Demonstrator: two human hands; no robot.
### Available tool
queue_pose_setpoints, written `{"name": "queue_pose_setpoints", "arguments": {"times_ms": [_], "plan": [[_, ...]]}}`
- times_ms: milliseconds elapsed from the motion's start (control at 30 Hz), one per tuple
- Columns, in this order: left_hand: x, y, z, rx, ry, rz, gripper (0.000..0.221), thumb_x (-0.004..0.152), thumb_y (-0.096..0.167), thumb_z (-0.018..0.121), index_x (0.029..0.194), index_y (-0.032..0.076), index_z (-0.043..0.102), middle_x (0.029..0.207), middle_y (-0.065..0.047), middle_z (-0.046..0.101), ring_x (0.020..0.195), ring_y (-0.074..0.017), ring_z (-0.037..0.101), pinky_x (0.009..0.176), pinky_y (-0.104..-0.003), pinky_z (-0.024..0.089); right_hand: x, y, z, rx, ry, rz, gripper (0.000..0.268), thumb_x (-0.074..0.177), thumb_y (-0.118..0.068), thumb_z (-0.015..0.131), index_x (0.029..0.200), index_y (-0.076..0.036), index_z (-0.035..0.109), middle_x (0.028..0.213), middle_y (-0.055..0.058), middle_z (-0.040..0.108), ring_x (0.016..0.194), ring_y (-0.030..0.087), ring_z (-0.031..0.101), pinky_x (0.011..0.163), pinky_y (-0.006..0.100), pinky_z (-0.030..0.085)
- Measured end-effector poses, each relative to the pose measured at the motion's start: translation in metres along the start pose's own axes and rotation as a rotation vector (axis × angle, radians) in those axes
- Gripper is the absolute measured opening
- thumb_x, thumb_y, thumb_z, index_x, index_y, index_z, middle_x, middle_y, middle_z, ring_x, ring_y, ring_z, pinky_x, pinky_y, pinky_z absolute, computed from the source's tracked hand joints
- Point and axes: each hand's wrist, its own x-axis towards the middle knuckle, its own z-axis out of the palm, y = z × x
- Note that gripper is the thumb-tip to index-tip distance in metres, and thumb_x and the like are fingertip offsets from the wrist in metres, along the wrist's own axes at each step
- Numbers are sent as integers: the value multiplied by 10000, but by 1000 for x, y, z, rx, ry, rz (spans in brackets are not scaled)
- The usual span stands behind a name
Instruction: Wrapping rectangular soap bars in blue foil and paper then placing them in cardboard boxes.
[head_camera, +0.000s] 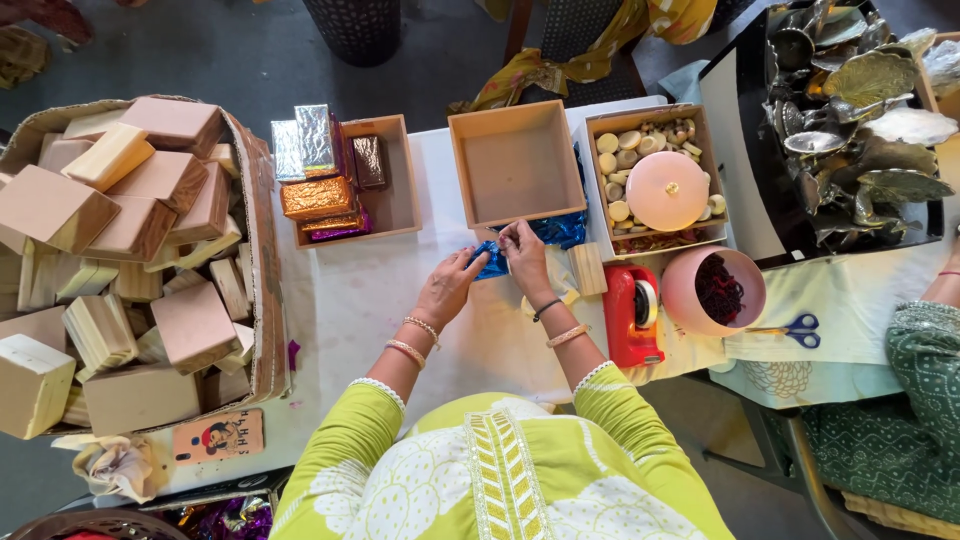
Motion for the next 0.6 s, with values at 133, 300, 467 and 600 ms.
{"name": "queue_pose_setpoints", "arguments": {"times_ms": [133, 300, 467, 600], "plan": [[-2, -1, 4, -18, -13, -20, 590, 839, -111, 581, 1411, 32, 559, 1278, -219, 649, 1165, -366, 623, 1018, -430, 502, -2, -12, 0, -76, -5, -43, 83, 993, 28, 603, 947, -8, 542, 816, 65, 643, 726, 116, 619, 678, 264, 538], [-2, -8, 14, 17, -31, -21, 625, 836, -106, 581, 1447, 15, 530, 1278, -211, 650, 1164, -342, 624, 1023, -405, 500, -12, -35, 2, -238, 6, -272, 93, 978, 26, 624, 961, 6, 535, 880, 156, 612, 770, 269, 613, 708, 350, 516], [-4, -2, 12, 54, -40, -4, 635, 815, -115, 580, 1438, 4, 538, 1274, -208, 650, 1168, -333, 624, 1024, -395, 498, -14, -19, 3, -253, -42, -216, 70, 999, 6, 604, 992, 3, 534, 892, 153, 619, 791, 282, 612, 723, 357, 516], [-11, -3, 21, 19, 14, -26, 591, 831, -118, 583, 1410, 3, 565, 1300, -201, 639, 1203, -338, 609, 1058, -403, 487, 0, 37, 1, 29, -111, 145, 52, 1023, 9, 563, 1065, -19, 551, 923, 95, 635, 794, 189, 605, 717, 319, 537]]}}
